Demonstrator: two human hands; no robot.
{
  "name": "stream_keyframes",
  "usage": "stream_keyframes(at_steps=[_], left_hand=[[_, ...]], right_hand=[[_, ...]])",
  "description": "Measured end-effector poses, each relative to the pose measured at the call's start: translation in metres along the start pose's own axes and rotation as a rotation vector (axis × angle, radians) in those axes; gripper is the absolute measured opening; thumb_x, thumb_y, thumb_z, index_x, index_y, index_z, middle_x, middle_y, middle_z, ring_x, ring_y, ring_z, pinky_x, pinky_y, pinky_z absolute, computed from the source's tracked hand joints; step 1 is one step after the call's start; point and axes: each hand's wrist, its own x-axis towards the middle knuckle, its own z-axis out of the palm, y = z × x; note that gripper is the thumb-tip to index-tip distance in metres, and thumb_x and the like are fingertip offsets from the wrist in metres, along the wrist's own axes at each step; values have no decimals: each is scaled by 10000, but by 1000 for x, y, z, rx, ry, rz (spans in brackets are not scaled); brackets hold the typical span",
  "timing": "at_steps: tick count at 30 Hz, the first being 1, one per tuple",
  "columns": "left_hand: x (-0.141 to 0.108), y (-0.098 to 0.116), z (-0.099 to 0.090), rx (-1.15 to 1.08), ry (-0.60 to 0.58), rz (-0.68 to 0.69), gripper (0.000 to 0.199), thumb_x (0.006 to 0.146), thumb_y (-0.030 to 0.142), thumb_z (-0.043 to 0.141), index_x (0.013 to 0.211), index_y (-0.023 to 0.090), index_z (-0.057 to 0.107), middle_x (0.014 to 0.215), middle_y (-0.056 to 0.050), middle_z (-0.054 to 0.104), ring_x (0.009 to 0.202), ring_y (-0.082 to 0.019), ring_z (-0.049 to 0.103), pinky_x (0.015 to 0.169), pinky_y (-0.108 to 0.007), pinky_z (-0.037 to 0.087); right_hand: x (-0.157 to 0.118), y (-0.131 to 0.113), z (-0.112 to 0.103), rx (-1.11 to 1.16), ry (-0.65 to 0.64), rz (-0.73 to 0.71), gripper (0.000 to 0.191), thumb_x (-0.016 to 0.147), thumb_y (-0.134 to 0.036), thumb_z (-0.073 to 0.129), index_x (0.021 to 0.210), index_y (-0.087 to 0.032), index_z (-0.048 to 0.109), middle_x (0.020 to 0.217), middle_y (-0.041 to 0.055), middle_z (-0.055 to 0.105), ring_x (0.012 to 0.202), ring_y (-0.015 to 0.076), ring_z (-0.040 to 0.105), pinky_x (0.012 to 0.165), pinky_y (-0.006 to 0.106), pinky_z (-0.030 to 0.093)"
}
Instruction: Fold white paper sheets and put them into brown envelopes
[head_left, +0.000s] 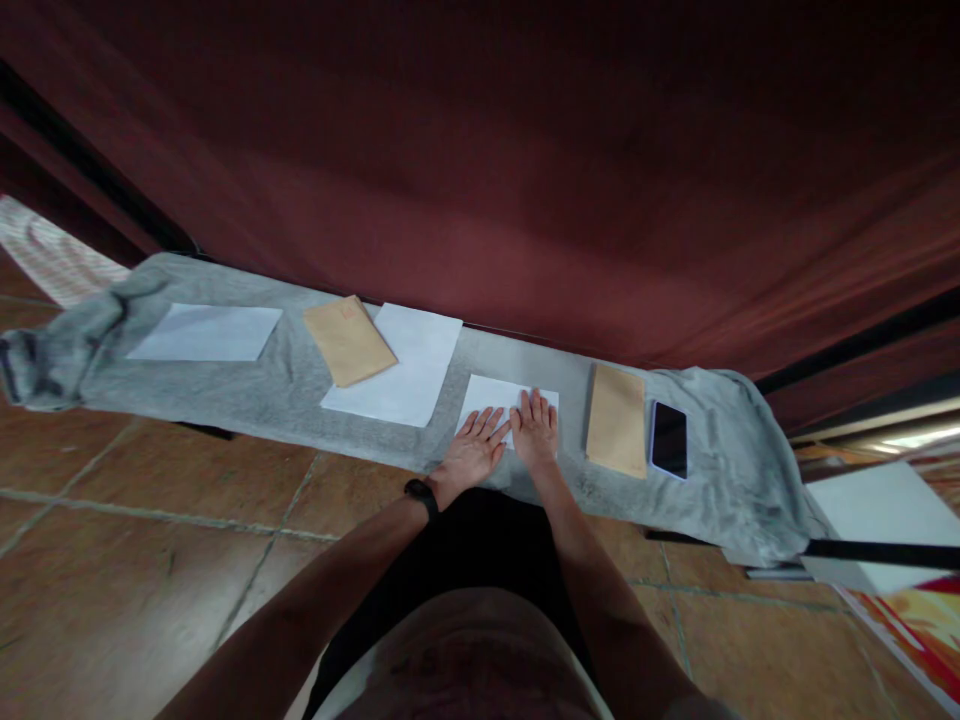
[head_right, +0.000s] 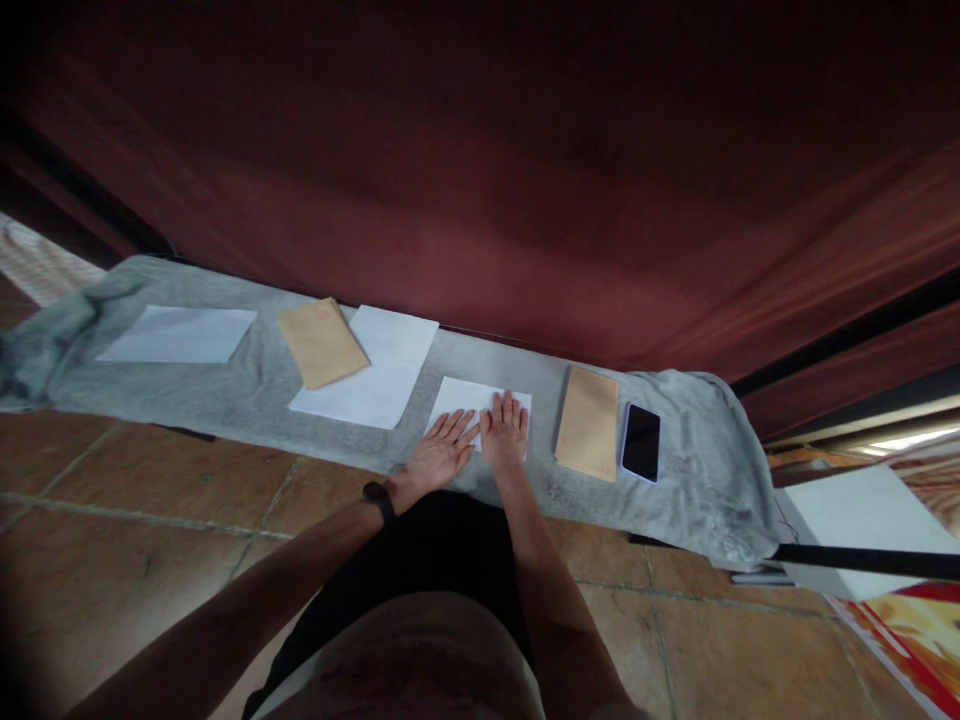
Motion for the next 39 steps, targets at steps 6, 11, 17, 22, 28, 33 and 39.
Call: stream_keyframes(at_steps=[6,11,17,22,28,33,39], left_hand=[[0,0,-2,-8,-1,-8,524,1051,351,350,1563,250,399,1644,-72,372,1521,-268,334,1262,-486,225],[0,1,0,-18,3,-12,515,1047,353,350,1548,260,427,1634,-59,392,1517,-258,343,1267,-493,216],[-1,0,0,-16,-4,-18,518,1049,357,349,1554,263,415,1634,-59,392,1518,-258,341,1264,-497,221],[0,1,-1,-25,-4,-27,523,1041,351,360,1556,277,409,1634,-45,393,1521,-241,335,1274,-484,196],[-2,0,-4,-45,11,-30,517,1048,348,334,1553,270,413,1635,-50,389,1512,-227,353,1273,-476,204],[-1,-2,-3,-47,15,-33,516,1042,357,335,1542,268,429,1633,-40,394,1521,-228,335,1271,-486,215],[0,-4,-1,-23,-22,-14,549,1019,292,336,1561,239,404,1637,-49,387,1535,-235,303,1273,-480,214]], right_hand=[[0,16,7,-32,134,34,607,1069,-418,317,1573,-83,364,1627,192,358,1491,321,359,1216,519,249],[-6,28,10,-26,231,34,651,1066,-435,285,1548,-6,377,1578,248,415,1453,339,416,1190,537,298],[-15,35,8,-57,256,46,669,1071,-450,265,1541,11,377,1559,265,436,1429,348,448,1186,534,306],[-22,37,6,-68,272,59,660,1071,-447,278,1538,8,384,1543,277,452,1422,350,457,1170,533,326],[-33,39,2,-25,259,93,641,1060,-400,322,1524,38,389,1553,303,420,1431,360,447,1165,536,343],[-45,24,-4,52,240,88,583,1060,-312,278,1554,-16,366,1586,264,390,1475,345,394,1175,568,327],[-52,-14,-2,74,7,-119,552,1082,-331,273,1571,-96,372,1651,143,320,1539,243,288,1252,452,238]])
